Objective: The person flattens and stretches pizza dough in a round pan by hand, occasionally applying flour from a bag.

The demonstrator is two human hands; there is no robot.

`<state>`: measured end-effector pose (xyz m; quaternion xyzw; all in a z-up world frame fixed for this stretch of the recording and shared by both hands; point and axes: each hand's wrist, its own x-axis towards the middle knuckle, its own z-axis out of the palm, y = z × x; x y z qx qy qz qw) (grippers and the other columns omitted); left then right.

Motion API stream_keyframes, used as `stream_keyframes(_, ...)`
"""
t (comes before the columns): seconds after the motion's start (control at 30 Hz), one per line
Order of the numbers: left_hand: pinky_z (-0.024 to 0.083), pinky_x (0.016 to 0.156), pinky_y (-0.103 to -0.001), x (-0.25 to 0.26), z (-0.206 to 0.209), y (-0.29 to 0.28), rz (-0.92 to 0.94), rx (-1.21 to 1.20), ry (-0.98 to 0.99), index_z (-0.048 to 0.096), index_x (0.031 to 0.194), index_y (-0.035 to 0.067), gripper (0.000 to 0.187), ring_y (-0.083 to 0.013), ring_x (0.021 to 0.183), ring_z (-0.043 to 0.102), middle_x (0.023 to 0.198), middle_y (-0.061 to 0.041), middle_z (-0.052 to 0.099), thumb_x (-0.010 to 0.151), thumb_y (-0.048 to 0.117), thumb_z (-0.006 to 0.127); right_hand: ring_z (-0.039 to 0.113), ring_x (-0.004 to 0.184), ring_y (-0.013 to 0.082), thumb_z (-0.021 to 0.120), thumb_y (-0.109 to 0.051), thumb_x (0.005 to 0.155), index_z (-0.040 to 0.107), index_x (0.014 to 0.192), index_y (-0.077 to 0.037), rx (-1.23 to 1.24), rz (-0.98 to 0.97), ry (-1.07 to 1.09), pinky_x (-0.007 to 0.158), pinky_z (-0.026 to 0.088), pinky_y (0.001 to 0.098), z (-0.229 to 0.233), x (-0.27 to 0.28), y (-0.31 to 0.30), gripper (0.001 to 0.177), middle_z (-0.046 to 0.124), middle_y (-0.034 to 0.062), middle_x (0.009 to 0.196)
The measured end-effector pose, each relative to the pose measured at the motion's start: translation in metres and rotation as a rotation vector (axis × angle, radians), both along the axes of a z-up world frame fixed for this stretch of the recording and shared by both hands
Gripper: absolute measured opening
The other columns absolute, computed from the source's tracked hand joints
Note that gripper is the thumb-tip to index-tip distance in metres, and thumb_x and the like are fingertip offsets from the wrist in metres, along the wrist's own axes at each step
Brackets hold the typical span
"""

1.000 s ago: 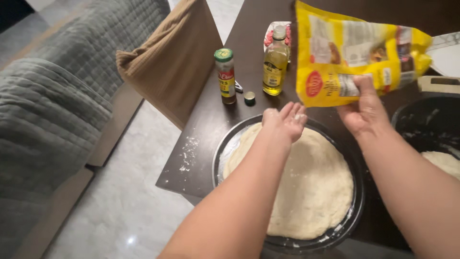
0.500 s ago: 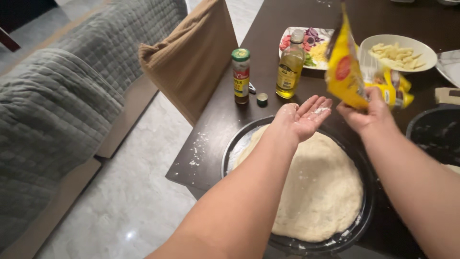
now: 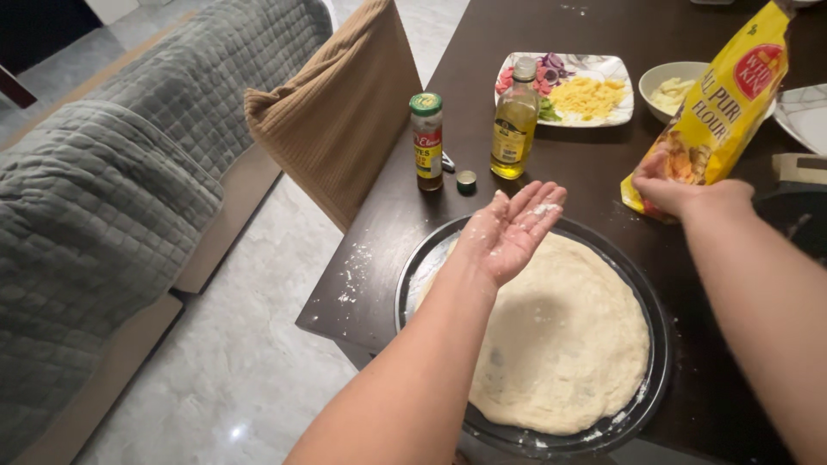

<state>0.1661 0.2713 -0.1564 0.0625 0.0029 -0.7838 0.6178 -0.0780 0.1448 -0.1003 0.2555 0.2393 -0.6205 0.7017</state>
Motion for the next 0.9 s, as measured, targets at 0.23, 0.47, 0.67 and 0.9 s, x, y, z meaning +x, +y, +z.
stream_keyframes(0.23,0.040,0.117,-0.044,-0.021,0.031,0.014,0.325,0.176,-0.294,0.046,0.147,-0.003,0.064,-0.0340,0.143,0.049,0.151,-0.020,0.053,0.108,0.045,0.028,0.057,0.097,0.0259,0.037,-0.064,0.098,0.059,0.126,-0.004,-0.485,0.449,0.658,0.080,0.051,0.0454,-0.039,0.093,0.061,0.071,0.060,0.0146,0.111)
stream_keyframes(0.47,0.012,0.125,-0.037,-0.033,0.069,0.101,0.536,0.136,-1.401,0.022,0.159,0.002,0.071,-0.0260,0.159,0.008,0.171,-0.012,0.014,0.105,0.048,0.025,0.063,0.105,0.0117,0.043,-0.044,0.100,0.064,0.121,-0.014,-0.747,0.819,0.558,0.090,0.051,0.0273,-0.019,0.170,0.184,0.042,0.071,-0.0041,0.115)
stream_keyframes(0.67,0.020,0.122,-0.046,0.007,0.042,0.107,0.387,0.436,-0.989,0.015,0.162,0.014,0.068,-0.0333,0.155,0.023,0.169,-0.013,0.020,0.104,0.047,0.027,0.064,0.105,0.0155,0.044,-0.036,0.102,0.062,0.128,-0.006,-0.625,1.000,0.602,0.096,0.048,0.0329,0.007,0.181,0.260,0.043,0.070,0.0032,0.116)
stream_keyframes(0.9,0.018,0.124,-0.047,-0.009,0.011,0.118,0.376,0.299,-1.602,0.026,0.157,0.003,0.064,-0.0388,0.154,0.023,0.165,-0.021,0.027,0.102,0.035,0.034,0.061,0.113,0.0274,0.042,-0.029,0.099,0.060,0.120,-0.007,-0.624,1.034,0.042,0.101,0.046,0.0392,-0.042,0.150,0.201,0.035,0.061,0.0135,0.127)
